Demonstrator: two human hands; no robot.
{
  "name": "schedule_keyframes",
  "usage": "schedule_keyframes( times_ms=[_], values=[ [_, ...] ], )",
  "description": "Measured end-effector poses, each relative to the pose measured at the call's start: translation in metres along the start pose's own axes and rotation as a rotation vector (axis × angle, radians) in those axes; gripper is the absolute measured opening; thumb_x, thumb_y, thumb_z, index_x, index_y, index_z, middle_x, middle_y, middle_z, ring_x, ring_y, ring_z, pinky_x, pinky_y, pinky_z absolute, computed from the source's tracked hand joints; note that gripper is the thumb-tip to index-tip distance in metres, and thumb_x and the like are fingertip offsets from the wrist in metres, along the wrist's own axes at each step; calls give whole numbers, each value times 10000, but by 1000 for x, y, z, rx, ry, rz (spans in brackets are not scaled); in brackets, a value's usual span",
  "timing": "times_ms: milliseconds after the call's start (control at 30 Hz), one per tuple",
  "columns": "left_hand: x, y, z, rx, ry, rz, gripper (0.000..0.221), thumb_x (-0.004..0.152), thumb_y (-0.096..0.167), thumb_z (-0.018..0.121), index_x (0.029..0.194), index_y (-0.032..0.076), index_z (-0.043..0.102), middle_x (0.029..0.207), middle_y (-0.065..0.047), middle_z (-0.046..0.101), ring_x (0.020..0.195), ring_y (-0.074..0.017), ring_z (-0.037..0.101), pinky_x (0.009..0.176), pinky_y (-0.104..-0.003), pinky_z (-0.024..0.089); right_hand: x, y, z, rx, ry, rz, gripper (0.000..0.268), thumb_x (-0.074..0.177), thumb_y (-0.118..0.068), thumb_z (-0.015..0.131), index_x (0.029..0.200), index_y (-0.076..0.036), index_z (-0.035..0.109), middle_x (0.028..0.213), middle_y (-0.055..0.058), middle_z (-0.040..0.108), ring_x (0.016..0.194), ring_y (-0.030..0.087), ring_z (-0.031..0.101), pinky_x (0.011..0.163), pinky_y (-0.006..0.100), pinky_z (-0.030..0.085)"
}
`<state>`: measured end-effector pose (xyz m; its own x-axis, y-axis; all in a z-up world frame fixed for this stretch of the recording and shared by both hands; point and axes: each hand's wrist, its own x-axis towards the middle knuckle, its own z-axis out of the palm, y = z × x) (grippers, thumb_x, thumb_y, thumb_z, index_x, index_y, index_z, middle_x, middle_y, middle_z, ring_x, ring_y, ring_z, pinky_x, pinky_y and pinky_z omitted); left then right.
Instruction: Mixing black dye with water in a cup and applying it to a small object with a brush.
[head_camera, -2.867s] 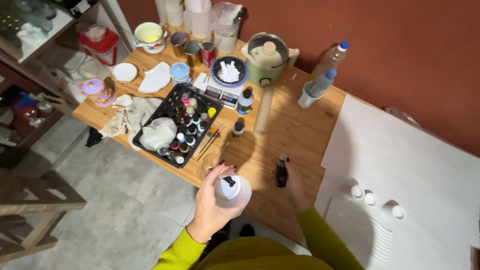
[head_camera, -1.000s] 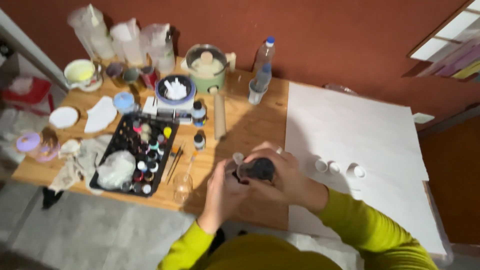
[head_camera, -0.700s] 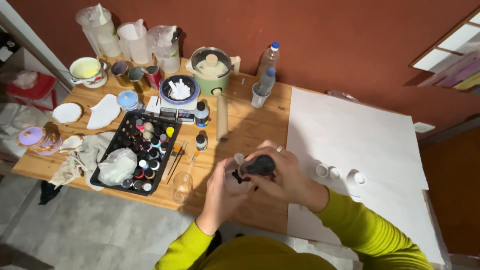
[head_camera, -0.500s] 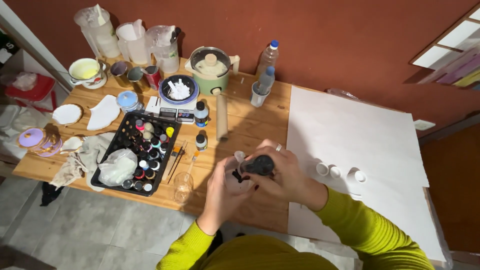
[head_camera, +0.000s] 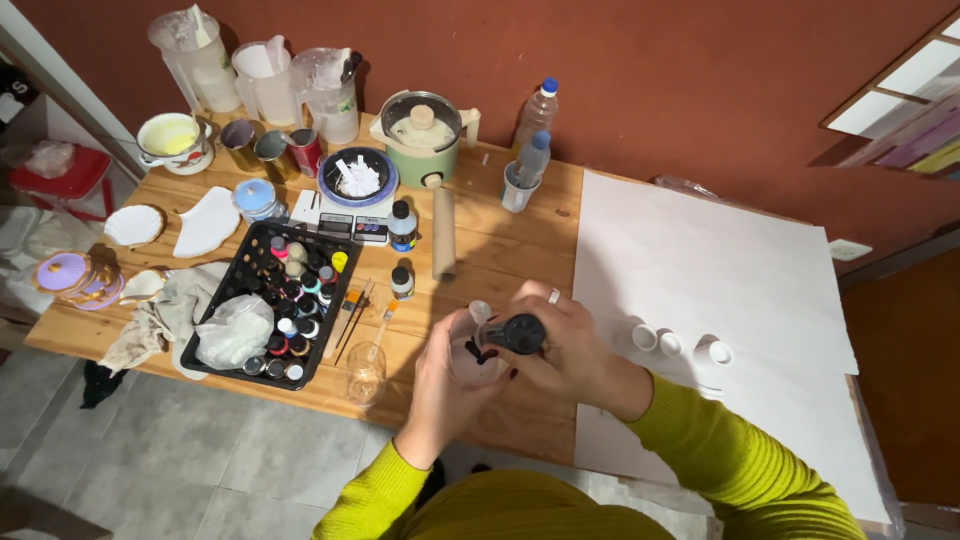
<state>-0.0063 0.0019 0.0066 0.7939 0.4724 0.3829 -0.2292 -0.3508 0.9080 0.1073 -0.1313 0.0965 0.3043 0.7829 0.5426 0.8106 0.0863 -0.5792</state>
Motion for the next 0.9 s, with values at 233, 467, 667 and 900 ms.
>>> schedule_keyframes(
  times_ms=[233, 467, 667, 900],
  values=[
    [0, 4, -1, 21, -4, -31, 804, 649, 120, 939, 1325, 33, 514, 1245, -152, 703, 1161, -284, 711, 946, -362, 573, -2, 4, 2, -38, 18, -33, 235, 868, -132, 833, 1040, -68, 686, 918, 62, 656, 802, 206, 677, 681, 321, 537],
    [-1, 6, -2, 2, -3, -41, 790, 662, 114, 936, 1327, 36, 517, 1240, -141, 713, 1146, -266, 725, 944, -350, 580, -3, 4, 4, -6, 22, -48, 225, 876, -112, 828, 1036, -52, 681, 912, 64, 645, 775, 184, 673, 653, 303, 532],
    [-1, 8, -1, -5, -7, -54, 780, 662, 108, 935, 1322, 43, 524, 1225, -134, 720, 1137, -258, 730, 938, -346, 581, -4, 6, 2, 6, 15, -36, 201, 874, -88, 807, 1030, -45, 688, 912, 68, 640, 773, 187, 676, 653, 311, 541],
    [-3, 0, -1, 20, -2, -79, 784, 662, 144, 942, 1322, 50, 531, 1214, -138, 722, 1121, -269, 737, 927, -359, 587, 11, -9, -9, -46, 35, -44, 294, 847, -148, 852, 1061, -69, 668, 969, 85, 671, 810, 203, 704, 677, 295, 551]
  ],
)
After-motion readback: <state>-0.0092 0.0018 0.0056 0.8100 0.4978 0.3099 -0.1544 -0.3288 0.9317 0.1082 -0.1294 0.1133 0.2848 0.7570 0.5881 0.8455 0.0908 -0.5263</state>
